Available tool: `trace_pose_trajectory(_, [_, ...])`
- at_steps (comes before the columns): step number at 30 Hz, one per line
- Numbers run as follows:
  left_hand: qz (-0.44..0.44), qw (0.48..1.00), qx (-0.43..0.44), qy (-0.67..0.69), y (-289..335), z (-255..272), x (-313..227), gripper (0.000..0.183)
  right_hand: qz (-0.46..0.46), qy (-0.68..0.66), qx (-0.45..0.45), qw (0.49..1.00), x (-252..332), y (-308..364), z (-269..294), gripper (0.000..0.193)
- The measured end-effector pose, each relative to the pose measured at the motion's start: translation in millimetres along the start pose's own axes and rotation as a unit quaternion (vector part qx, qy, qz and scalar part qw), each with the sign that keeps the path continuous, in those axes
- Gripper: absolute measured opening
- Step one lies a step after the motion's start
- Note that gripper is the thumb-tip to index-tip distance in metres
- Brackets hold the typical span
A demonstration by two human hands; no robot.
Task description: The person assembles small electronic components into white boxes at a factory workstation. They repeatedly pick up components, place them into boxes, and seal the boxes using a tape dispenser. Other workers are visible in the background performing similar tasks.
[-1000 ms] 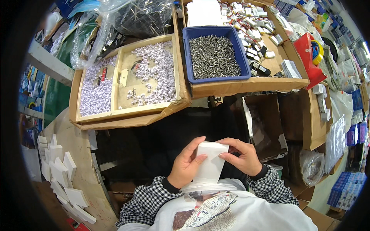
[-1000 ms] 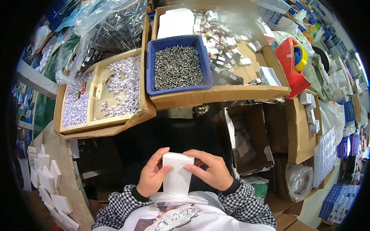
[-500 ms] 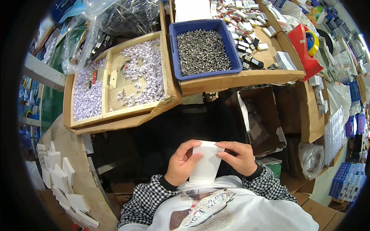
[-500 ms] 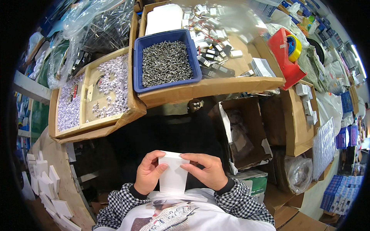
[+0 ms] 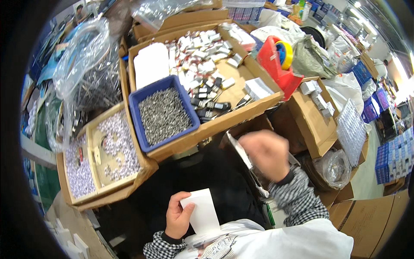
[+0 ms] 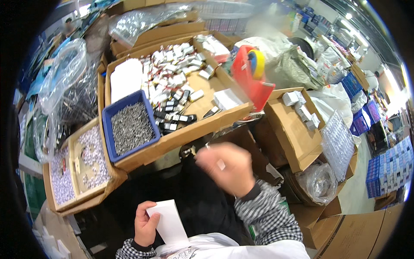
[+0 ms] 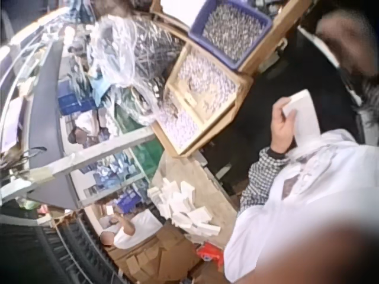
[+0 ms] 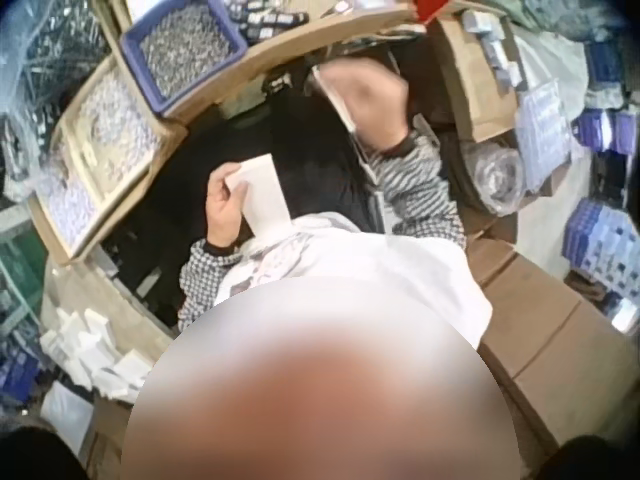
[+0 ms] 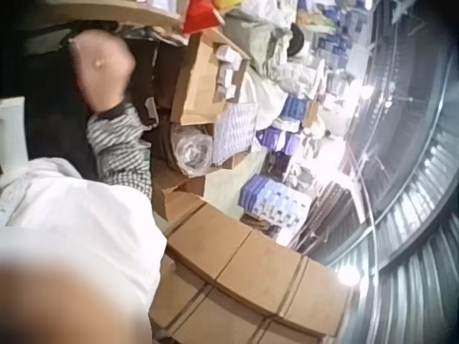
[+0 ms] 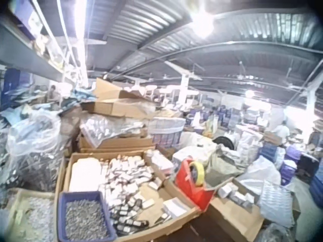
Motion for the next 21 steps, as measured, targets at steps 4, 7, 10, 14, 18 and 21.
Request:
trace_pose_trajectory(4, [0.025,1.000,-0.006,0.008,1,0,3,0.028,-0.040,0.079,-0.264,0.960,-39,-71,96,0.019])
trace_pose_trajectory(7, [0.034,0.999,-0.012,0.017,1,0,9,0.028,-0.170,0.084,-0.221,0.957,-73,-106,132,0.034])
trace_pose_trajectory(10, [0.027,0.999,-0.015,0.021,0,1,14,0.029,-0.272,-0.034,-0.156,0.949,-92,-108,140,0.030])
trace_pose_trajectory(14, [0.021,0.999,-0.013,0.027,2,1,14,0.028,-0.281,-0.095,-0.153,0.943,-95,-106,140,0.025])
trace_pose_trajectory(18, [0.023,1.000,-0.011,0.015,3,0,11,0.028,-0.257,-0.157,-0.159,0.940,-88,-107,137,0.024])
trace_pose_trajectory(21, [0.014,1.000,-0.015,0.009,4,0,8,0.027,-0.266,-0.168,-0.197,0.929,-82,-106,135,0.027])
Point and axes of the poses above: each hand's wrist, its own y-axis away from the middle knuckle, its own z-axis out of the back of the hand, x = y × z, the point moved 2 cm from there along -y, towards the middle knuckle, and after that the axes turned 6 degrees about -y, right-handed, at the moved point
